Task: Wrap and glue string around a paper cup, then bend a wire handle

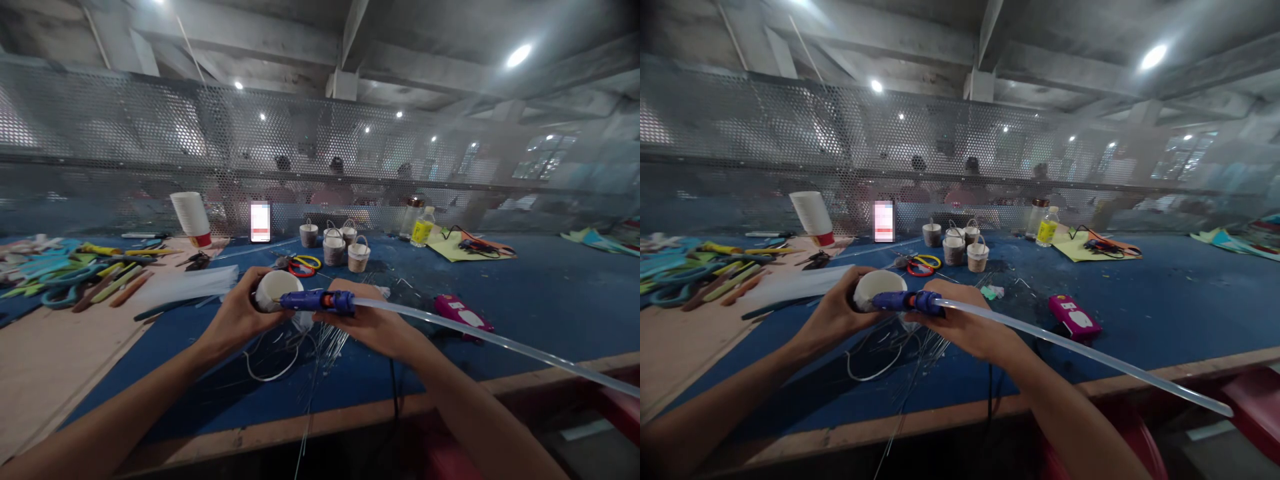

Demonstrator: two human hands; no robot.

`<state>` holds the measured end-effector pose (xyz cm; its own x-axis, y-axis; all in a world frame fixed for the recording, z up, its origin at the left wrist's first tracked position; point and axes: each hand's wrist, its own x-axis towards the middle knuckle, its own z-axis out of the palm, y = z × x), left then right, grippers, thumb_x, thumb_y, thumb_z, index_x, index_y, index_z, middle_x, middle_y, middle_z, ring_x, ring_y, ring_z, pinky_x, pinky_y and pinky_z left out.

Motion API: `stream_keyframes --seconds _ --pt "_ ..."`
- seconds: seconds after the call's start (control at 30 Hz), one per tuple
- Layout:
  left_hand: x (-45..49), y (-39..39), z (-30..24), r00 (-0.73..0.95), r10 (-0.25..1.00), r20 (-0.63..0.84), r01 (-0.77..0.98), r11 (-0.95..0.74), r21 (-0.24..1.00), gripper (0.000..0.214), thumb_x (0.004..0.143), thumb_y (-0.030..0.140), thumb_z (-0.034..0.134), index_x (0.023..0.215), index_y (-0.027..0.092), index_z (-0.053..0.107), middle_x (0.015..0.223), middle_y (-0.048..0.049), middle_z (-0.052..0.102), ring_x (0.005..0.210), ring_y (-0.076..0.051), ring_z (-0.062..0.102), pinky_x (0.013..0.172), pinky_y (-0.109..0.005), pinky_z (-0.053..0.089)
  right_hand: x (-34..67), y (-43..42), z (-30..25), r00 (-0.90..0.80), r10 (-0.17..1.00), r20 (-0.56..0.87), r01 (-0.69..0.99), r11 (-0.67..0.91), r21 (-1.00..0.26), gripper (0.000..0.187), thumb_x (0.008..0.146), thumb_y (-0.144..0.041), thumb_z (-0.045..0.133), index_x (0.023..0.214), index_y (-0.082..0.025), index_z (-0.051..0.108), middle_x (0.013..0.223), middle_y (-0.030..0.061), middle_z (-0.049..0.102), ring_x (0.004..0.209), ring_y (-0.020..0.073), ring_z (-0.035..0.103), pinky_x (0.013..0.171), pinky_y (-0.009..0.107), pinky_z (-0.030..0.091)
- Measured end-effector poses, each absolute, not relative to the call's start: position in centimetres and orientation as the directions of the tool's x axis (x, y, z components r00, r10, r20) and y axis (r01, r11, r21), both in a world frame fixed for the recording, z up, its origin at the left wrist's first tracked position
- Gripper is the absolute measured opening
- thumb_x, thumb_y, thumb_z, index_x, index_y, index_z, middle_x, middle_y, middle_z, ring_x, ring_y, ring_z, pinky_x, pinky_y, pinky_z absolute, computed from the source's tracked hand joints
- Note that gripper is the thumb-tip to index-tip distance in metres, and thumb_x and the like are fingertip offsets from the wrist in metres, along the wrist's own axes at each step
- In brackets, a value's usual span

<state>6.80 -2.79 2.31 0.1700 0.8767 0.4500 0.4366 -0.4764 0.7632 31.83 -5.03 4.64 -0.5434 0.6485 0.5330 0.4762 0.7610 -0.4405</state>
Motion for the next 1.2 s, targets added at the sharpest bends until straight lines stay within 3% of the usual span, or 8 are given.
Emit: stream_keyframes --seconds 0.27,0.47,0.63,0.9,1.2 --pt "6.9 -2.9 2.5 0.169 0.887 0.429 0.424 -0.458 0.781 0.054 0.066 0.032 0.081 0.11 0.021 0.052 0.097 -0.002 0.065 0.085 -0.02 0.065 0.077 -0.034 0.057 32.0 -4.9 4.7 -0.538 0.684 0.493 0.484 0.729 -0.483 0.024 0.095 -0.045 0.063 0.086 -0.022 0.058 0.078 -0.0022 0.057 0.067 0.0136 0.05 0.06 0.027 0.038" --pt "6.6 -2.7 2.3 0.172 0.89 0.423 0.397 -0.456 0.797 0.054 0.067 0.035 0.083 0.111 0.022 0.053 0.099 -0.0007 0.064 0.088 -0.018 0.064 0.078 -0.03 0.056 31.8 -4.2 3.6 -0.459 0.671 0.583 0.374 0.741 -0.558 0.018 0.092 -0.04 0.067 0.095 -0.024 0.061 0.091 0.0019 0.064 0.086 0.0198 0.06 0.071 0.032 0.049" --pt "6.5 -2.5 2.3 0.13 0.906 0.403 0.351 -0.423 0.835 0.056 0.066 0.035 0.084 0.111 0.021 0.053 0.097 -0.0003 0.063 0.086 -0.018 0.063 0.078 -0.031 0.055 32.0 -4.1 3.5 -0.398 0.683 0.613 0.338 0.73 -0.594 0.019 0.091 -0.04 0.068 0.094 -0.022 0.062 0.091 0.0032 0.064 0.086 0.0208 0.061 0.071 0.034 0.051" --pt "6.2 -2.3 2.4 0.091 0.913 0.398 0.374 -0.401 0.836 0.057 0.065 0.039 0.084 0.11 0.02 0.054 0.094 -0.0016 0.064 0.083 -0.02 0.065 0.074 -0.033 0.057 32.0 -4.5 3.6 -0.451 0.672 0.588 0.427 0.74 -0.519 0.016 0.092 -0.036 0.067 0.092 -0.023 0.059 0.09 0.0014 0.062 0.08 0.0174 0.059 0.068 0.03 0.049" --pt "6.2 -2.2 2.3 0.139 0.9 0.414 0.403 -0.433 0.806 0.06 0.066 0.04 0.084 0.111 0.021 0.052 0.097 -0.001 0.064 0.088 -0.02 0.064 0.08 -0.034 0.055 32.3 -4.5 4.6 -0.539 0.609 0.582 0.495 0.788 -0.366 0.02 0.095 -0.038 0.063 0.086 -0.02 0.059 0.082 0.0004 0.06 0.071 0.0148 0.053 0.062 0.028 0.041"
